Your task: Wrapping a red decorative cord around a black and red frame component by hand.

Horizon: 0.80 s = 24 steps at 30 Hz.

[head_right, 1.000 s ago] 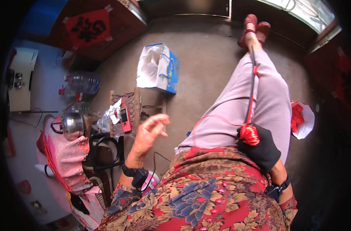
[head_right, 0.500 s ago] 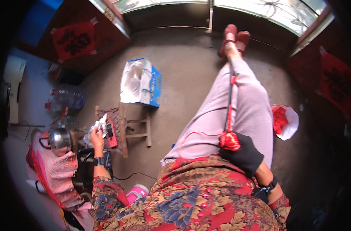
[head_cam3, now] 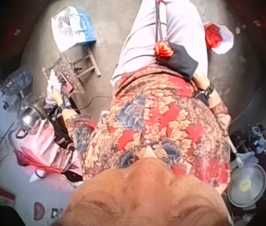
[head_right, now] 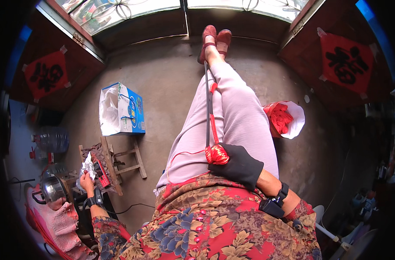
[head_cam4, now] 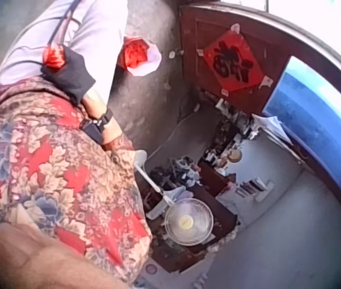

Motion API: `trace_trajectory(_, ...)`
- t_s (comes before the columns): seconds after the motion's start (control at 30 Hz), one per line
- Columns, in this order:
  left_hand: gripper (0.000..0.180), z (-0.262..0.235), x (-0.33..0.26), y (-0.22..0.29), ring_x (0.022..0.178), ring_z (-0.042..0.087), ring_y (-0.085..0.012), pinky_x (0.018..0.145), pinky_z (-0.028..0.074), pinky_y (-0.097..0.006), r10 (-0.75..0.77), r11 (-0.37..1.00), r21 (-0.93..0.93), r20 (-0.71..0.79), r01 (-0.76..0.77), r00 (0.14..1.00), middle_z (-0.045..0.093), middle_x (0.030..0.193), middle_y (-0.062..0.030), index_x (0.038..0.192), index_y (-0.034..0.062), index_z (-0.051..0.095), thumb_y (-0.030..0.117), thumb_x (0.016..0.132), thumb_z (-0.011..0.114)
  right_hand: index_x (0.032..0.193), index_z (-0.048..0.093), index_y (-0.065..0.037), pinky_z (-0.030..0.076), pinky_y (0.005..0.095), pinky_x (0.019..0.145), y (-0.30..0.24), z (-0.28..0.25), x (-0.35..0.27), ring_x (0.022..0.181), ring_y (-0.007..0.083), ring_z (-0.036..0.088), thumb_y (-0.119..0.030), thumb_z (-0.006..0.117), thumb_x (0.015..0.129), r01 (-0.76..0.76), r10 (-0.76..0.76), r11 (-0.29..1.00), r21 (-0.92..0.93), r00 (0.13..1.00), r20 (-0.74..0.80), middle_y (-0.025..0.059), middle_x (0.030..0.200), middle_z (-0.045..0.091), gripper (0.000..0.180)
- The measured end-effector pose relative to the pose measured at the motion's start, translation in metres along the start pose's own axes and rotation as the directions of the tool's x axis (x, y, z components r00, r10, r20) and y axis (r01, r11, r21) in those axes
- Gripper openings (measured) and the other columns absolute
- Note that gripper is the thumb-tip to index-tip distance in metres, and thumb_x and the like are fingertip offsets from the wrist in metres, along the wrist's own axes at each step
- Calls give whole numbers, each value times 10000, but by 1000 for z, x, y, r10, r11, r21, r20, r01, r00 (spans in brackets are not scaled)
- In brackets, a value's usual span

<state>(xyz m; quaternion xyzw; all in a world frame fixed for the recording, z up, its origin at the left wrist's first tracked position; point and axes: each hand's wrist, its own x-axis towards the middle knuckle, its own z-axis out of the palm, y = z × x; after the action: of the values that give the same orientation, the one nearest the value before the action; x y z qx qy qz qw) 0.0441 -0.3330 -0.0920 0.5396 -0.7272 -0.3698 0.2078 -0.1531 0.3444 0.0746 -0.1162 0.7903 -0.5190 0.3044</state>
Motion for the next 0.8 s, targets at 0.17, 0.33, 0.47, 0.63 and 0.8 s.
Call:
trace_trajectory(0.17, 200, -17, -15, 32, 646, 536, -63, 563, 445, -198, 77, 979, -163, -268, -124, 960, 656, 866, -13, 1036, 40, 655, 163, 881, 680, 1016, 637, -47, 530, 334, 760, 7, 1, -2, 804, 190, 665, -194, 786, 771, 5, -6, 1000, -22, 1000, -10, 95, 871, 687, 322)
trace_trajectory(0.33, 197, 13, -216, 262, 648, 559, -109, 586, 460, -213, 482, 744, -614, 219, -264, 849, 646, 898, -60, 1113, 23, 579, 114, 940, 609, 1034, 637, -45, 528, 330, 780, 4, 1, 0, 829, 183, 665, -198, 786, 769, -32, 32, 999, 2, 999, 10, 99, 891, 690, 340)
trace_trajectory(0.47, 250, 35, -326, 346, 642, 652, -218, 508, 525, -302, 837, 525, -851, 523, 35, 162, 630, 753, -137, 1061, -17, 536, 41, 862, 677, 1042, 631, -46, 526, 332, 791, 3, -1, 1, 837, 194, 666, -186, 779, 761, -69, 69, 997, -24, 998, 3, 104, 904, 688, 347)
trace_trajectory(0.63, 254, 50, -375, 401, 818, 699, -283, 707, 575, -373, 810, 515, -814, 360, 268, -463, 701, 931, -203, 1055, -103, 664, 29, 844, 714, 1065, 621, -50, 529, 338, 800, 7, -3, -1, 854, 216, 673, -173, 768, 761, 0, -1, 999, -51, 1000, -6, 106, 911, 687, 359)
trace_trajectory(0.8, 217, 40, -406, 395, 811, 683, -264, 706, 553, -311, 912, 378, -804, 235, 459, -337, 694, 951, -120, 1097, -14, 680, 29, 886, 655, 1078, 626, -51, 530, 342, 794, 5, -3, -5, 855, 218, 676, -158, 764, 761, 10, -10, 1000, -10, 1000, 4, 112, 915, 688, 362)
